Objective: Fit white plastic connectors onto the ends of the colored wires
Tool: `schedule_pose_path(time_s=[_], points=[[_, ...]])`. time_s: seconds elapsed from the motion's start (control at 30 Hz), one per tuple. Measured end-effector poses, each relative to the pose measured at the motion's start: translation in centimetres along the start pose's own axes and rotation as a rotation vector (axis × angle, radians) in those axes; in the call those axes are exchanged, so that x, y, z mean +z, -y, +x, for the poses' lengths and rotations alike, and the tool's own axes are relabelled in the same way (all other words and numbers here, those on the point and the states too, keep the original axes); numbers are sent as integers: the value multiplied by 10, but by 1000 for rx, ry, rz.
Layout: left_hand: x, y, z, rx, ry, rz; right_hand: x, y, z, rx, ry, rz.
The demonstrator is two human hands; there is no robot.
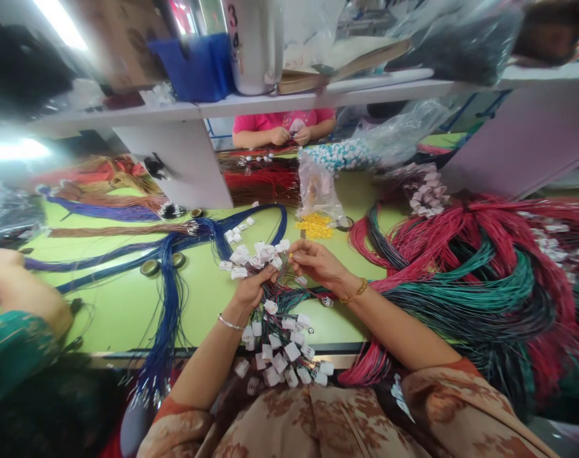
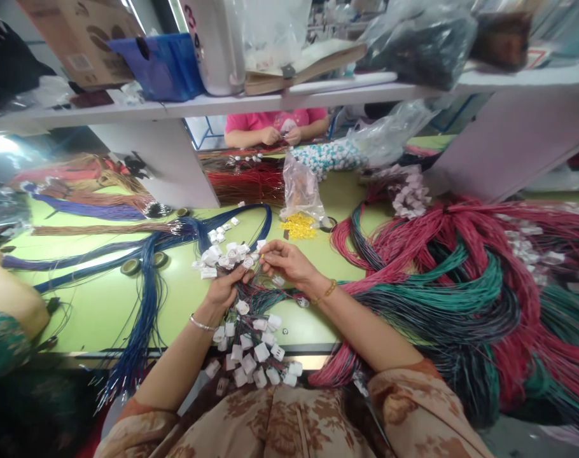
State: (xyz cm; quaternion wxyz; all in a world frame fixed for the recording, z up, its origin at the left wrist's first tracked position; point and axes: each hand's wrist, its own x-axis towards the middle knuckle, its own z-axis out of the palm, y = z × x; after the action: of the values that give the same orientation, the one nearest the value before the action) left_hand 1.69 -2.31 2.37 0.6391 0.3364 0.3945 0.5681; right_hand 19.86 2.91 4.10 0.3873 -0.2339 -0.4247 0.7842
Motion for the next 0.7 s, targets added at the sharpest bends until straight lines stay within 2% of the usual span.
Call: schedule_pose_path(time_s=[0.27,0.43,0.57,0.7], points=[[-4,4,1,6,10,0,2,-2,-6,24,20,31],[-3,3,-1,-5,-3,1,5,-6,-8,-43,-42,-128],[1,1,-1,15,-14,6,13,-6,-14,-193,-72,-376],[4,1,-1,29,-48,-14,24,-1,-20,-524,-107,-810]])
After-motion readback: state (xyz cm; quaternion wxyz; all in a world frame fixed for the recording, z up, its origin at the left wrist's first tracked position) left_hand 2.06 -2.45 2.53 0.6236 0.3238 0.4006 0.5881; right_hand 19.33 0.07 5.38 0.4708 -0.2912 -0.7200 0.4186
